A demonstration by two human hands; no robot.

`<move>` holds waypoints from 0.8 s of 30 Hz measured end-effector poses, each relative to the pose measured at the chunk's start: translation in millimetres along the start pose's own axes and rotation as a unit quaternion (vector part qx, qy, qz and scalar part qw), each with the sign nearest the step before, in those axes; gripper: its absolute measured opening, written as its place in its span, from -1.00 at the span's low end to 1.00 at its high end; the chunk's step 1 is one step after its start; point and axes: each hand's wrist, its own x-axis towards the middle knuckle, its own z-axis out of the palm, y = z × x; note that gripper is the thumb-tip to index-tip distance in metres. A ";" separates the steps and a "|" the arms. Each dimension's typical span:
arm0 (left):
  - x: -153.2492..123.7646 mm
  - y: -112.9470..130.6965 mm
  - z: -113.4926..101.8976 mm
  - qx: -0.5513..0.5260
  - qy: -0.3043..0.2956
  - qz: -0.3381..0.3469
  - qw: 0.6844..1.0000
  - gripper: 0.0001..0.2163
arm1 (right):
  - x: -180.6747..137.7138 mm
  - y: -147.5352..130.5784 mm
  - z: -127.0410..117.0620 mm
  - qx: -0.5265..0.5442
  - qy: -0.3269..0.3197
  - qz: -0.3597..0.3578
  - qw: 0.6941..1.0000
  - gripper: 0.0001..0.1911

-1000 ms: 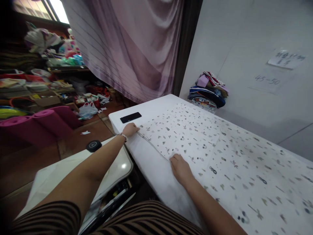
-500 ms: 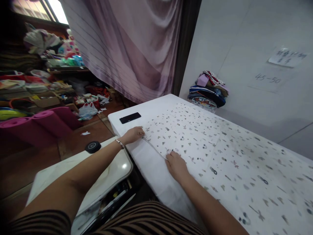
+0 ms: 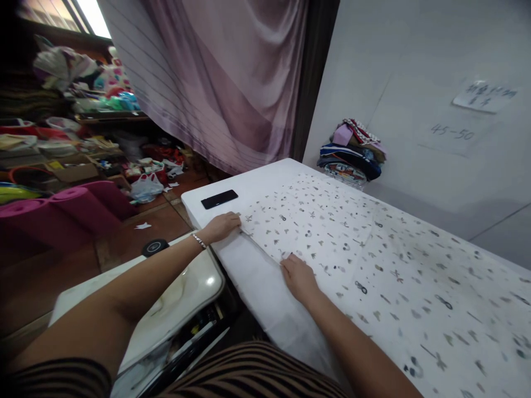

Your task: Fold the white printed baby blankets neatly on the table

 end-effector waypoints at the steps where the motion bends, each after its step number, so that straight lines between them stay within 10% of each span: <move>1: -2.1 -0.8 1.1 0.003 0.003 0.001 1.000 -0.79 | -1.0 -0.1 0.9 -0.006 0.001 -0.004 1.000 -0.74; 24: 15.8 -46.2 16.0 0.120 0.020 -0.011 0.992 -0.60 | -29.9 4.8 17.3 -0.201 0.085 -0.031 0.975 -0.87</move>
